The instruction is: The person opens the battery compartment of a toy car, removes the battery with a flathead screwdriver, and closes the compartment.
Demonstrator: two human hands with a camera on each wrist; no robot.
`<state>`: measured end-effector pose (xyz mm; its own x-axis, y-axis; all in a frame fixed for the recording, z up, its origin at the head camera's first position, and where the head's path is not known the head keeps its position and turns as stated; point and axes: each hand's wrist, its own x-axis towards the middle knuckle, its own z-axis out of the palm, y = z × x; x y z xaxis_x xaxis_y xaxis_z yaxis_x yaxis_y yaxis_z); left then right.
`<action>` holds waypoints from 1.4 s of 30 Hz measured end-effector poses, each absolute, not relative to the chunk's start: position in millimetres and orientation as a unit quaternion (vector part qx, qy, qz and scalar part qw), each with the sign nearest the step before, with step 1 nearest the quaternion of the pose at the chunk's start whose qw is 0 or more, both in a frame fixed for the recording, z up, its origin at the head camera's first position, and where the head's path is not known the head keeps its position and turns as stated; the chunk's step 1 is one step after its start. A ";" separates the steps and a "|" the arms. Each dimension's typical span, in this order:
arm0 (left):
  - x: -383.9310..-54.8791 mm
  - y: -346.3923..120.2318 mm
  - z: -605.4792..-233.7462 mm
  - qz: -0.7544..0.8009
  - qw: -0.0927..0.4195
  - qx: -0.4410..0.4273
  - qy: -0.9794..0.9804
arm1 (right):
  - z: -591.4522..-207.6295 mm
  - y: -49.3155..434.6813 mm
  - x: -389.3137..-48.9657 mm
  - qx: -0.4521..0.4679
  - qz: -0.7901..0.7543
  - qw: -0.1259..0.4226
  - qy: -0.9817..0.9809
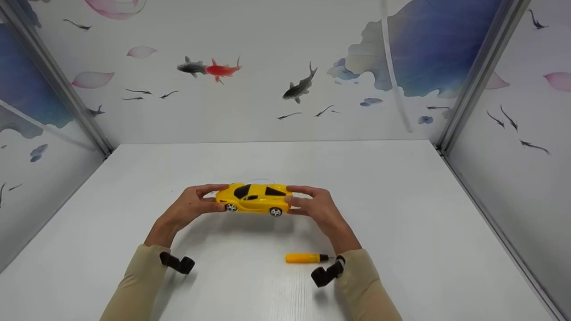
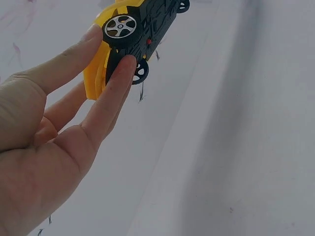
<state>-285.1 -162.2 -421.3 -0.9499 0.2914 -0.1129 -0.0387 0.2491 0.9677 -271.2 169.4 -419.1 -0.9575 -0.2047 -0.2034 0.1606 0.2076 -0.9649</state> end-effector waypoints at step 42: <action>-287.5 -148.8 -428.7 0.604 0.095 0.110 0.783 | -422.6 175.1 -271.2 -0.051 -0.632 0.071 0.770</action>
<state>-287.5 -148.8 -428.7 -0.9577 0.2873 -0.0160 0.0573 0.2451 0.9678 -271.2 175.1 -422.6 -0.9847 -0.1684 -0.0449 0.0114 0.1949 -0.9808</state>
